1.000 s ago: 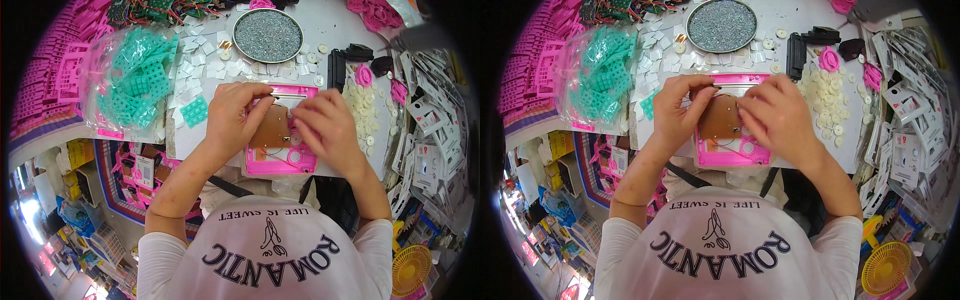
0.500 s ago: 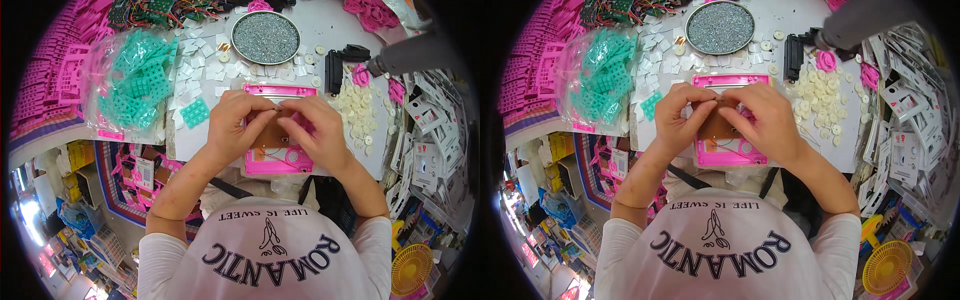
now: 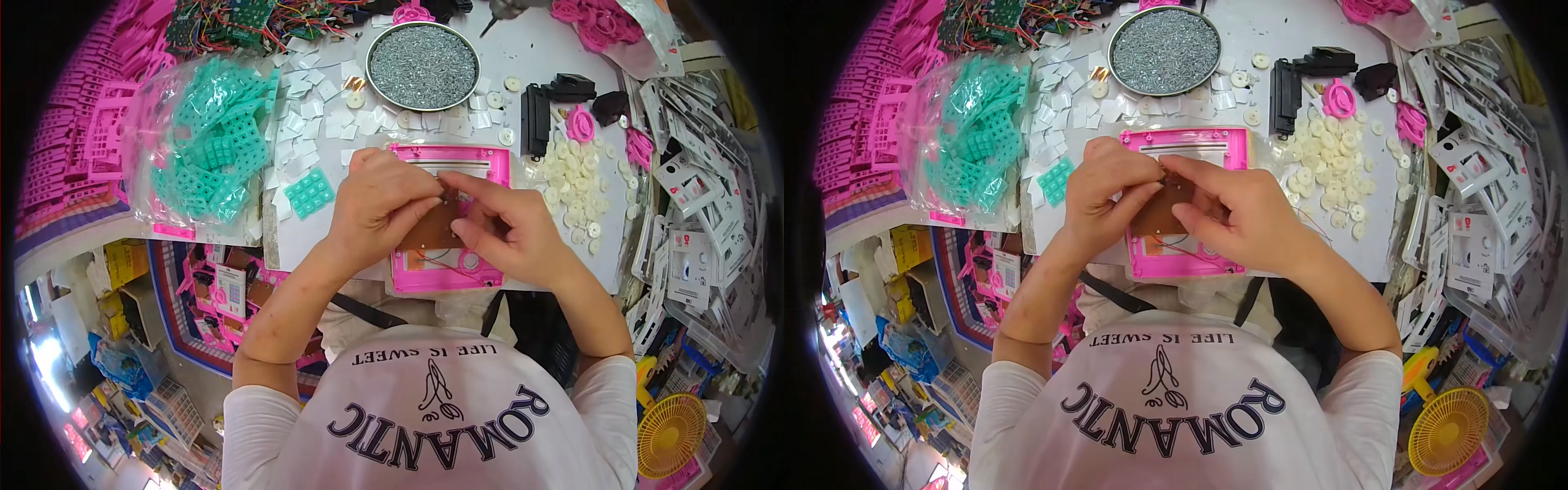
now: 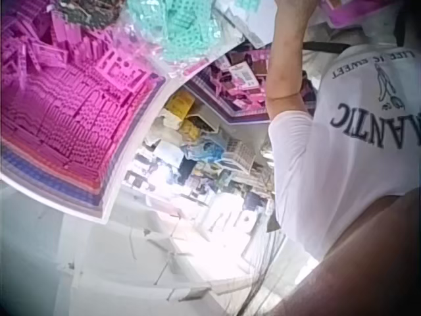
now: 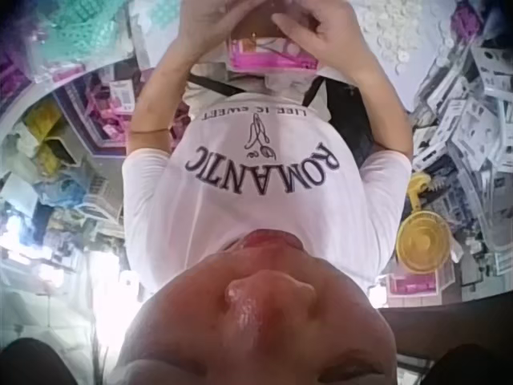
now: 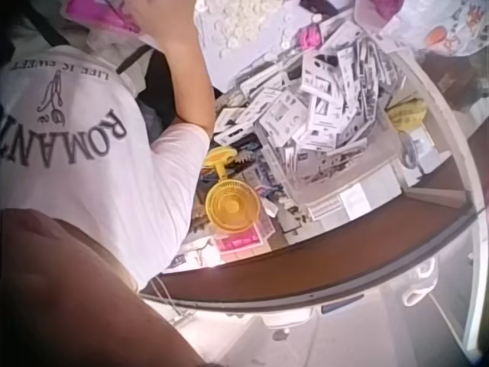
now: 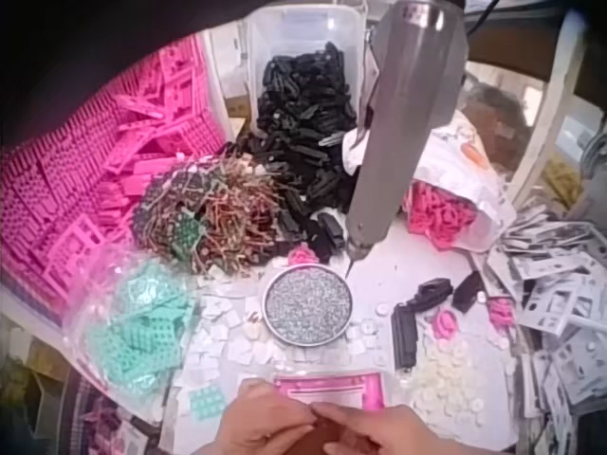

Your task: Assembling and packaging small toy sets into pink plastic frames and clear plastic bags.

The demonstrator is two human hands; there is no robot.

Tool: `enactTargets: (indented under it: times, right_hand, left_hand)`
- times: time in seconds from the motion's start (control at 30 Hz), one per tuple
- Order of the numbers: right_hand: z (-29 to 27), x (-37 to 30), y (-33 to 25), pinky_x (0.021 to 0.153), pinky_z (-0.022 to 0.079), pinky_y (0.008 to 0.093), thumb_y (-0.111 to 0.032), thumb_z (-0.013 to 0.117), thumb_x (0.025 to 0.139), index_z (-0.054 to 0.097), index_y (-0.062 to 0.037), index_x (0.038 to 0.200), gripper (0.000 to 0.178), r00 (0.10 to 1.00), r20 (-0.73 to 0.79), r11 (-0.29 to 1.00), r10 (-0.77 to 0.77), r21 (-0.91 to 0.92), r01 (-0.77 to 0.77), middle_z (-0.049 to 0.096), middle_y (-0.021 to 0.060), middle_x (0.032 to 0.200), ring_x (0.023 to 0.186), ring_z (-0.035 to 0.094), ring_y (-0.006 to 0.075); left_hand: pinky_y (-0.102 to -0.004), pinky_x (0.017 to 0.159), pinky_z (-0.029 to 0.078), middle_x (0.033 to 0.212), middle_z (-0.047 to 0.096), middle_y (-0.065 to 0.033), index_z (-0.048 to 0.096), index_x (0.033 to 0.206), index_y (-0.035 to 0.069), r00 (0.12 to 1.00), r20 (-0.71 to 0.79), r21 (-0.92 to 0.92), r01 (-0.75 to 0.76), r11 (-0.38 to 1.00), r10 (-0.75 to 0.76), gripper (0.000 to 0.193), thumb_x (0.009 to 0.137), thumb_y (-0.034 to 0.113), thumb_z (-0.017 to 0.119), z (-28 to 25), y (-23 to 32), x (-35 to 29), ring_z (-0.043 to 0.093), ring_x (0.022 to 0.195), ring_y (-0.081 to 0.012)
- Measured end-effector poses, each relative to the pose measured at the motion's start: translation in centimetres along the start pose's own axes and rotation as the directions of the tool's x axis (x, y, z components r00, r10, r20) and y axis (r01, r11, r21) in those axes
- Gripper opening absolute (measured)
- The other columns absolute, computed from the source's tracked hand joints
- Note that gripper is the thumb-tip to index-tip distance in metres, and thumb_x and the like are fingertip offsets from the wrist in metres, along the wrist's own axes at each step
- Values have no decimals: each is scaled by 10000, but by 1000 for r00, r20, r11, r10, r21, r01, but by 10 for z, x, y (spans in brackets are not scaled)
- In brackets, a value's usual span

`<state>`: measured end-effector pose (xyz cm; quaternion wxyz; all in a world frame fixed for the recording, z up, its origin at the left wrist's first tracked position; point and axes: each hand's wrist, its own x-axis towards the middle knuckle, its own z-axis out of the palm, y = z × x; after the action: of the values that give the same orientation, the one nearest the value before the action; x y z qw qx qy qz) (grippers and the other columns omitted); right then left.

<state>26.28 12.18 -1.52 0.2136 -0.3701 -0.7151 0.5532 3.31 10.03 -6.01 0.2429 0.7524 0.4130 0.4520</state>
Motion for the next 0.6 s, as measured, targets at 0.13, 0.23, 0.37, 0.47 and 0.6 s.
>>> enactTargets:
  times: [0.13, 0.23, 0.37, 0.47, 0.6]
  right_hand:
    - [-22, 4, 0, 588, 475, 282, -30, 676, 875, 632, -68, 1373, 501, 996, -46, 967, -72, -246, 59, 599, 22, 632, 559, 561, 114]
    - [-71, 9, 17, 703, 530, 326, -26, 695, 811, 677, -99, 1308, 502, 933, -188, 705, -308, -704, 91, 692, 93, 883, 777, 650, 223]
    - [-90, 10, 9, 936, 493, 414, -52, 711, 777, 688, -95, 1258, 483, 913, 72, 551, -403, -777, 304, 635, 114, 1222, 1125, 551, 341]
    - [-42, 3, -9, 998, 452, 464, -160, 750, 762, 663, -98, 1304, 553, 915, 121, 714, -385, -589, 379, 594, 119, 1300, 1172, 496, 359]
    - [-19, 6, -4, 1003, 448, 468, -188, 766, 747, 649, -109, 1330, 600, 941, 102, 733, -324, -602, 318, 569, 133, 1329, 1172, 472, 358]
  left_hand:
    - [-365, 816, 372, 892, 709, 24, 706, 947, 140, 997, 29, 44, -73, 996, 71, 164, 813, 80, 779, -3, -2, 0, 613, 785, -184]
    - [-371, 815, 373, 892, 710, 27, 708, 949, 142, 1000, 12, 39, -25, 999, 25, 167, 812, 77, 779, -5, -3, -2, 620, 794, -181]
    - [-372, 822, 379, 889, 709, 26, 708, 948, 141, 1000, 4, 26, 24, 999, -24, 161, 815, 80, 775, -4, -2, -3, 622, 796, -180]
    - [-373, 826, 384, 885, 707, 26, 706, 947, 139, 999, -7, 22, 49, 999, -49, 161, 813, 80, 773, -1, -1, -4, 625, 802, -183]
    - [-372, 821, 388, 886, 706, 22, 706, 945, 139, 1000, 9, 43, -29, 999, 29, 166, 806, 78, 773, -2, -3, -1, 632, 811, -189]
